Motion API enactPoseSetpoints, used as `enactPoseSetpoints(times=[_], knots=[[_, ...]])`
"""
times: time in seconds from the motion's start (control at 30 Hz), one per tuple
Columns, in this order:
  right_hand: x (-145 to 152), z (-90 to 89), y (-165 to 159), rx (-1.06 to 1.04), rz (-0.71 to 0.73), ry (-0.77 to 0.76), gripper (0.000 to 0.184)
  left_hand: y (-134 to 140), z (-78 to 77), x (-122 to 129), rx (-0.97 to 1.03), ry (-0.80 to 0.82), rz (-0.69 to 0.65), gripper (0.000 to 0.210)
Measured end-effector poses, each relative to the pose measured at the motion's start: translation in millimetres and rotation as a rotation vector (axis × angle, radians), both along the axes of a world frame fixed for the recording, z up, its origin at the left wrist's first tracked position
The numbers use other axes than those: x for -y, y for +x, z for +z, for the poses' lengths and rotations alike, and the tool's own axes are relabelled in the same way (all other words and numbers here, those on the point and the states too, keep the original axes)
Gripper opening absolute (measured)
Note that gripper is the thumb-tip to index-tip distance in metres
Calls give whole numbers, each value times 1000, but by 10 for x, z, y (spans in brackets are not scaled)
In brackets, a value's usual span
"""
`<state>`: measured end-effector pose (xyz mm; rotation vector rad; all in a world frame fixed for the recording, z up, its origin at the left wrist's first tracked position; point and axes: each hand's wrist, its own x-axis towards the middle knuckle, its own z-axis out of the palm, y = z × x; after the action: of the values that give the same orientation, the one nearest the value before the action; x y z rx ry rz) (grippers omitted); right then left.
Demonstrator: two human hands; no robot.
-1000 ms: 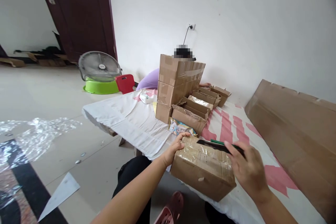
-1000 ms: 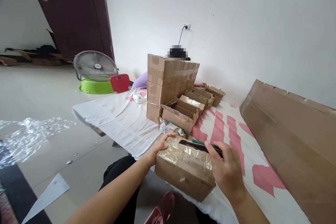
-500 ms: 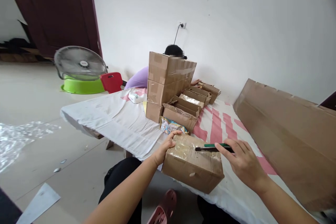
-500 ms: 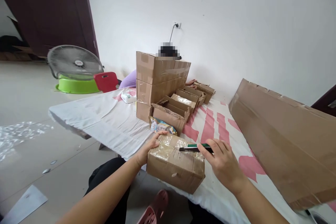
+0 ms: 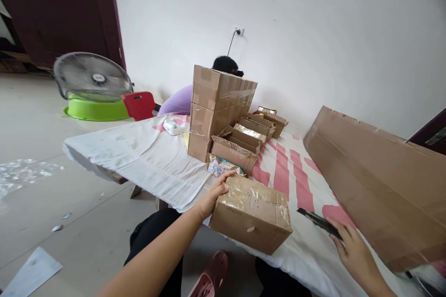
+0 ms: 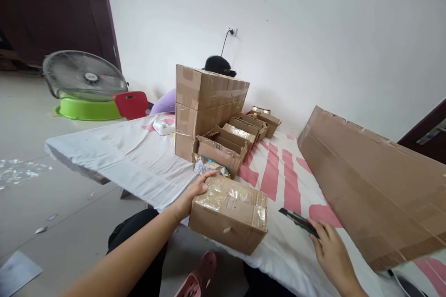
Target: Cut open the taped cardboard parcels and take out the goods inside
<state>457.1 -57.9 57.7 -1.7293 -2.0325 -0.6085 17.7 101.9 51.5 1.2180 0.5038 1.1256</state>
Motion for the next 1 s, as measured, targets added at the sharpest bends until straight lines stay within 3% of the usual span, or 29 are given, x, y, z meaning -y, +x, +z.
enactPoseSetpoints(times=[0.1,0.17,0.23,0.3,0.4,0.5,0.63,0.77,0.87,1.0], knots=[[101,-539,205,-123,-122,-169,38,-74,44,48,-141,77,158,55],[149,-780,278,-178,-180,-252,40,-136,60,100,-189,127,199,54],[161,-887,303,-210,-205,-299,42,-181,60,155,-196,174,207,54],[132,-867,280,-212,-205,-310,41,-194,47,204,-206,218,234,50],[30,-656,142,-192,-167,-242,38,-152,16,266,-217,251,277,40],[-87,-310,-150,-193,-57,-102,34,-80,-11,317,-189,226,294,38],[-201,225,-758,-207,100,75,26,-16,-37,350,-177,208,325,39],[-347,659,-1415,-250,277,52,20,3,-53,351,-193,253,351,39],[-511,811,-1783,-277,361,-57,22,0,-56,347,-210,291,362,43],[-717,830,-2031,-331,342,-183,19,-9,-54,349,-224,315,363,45]])
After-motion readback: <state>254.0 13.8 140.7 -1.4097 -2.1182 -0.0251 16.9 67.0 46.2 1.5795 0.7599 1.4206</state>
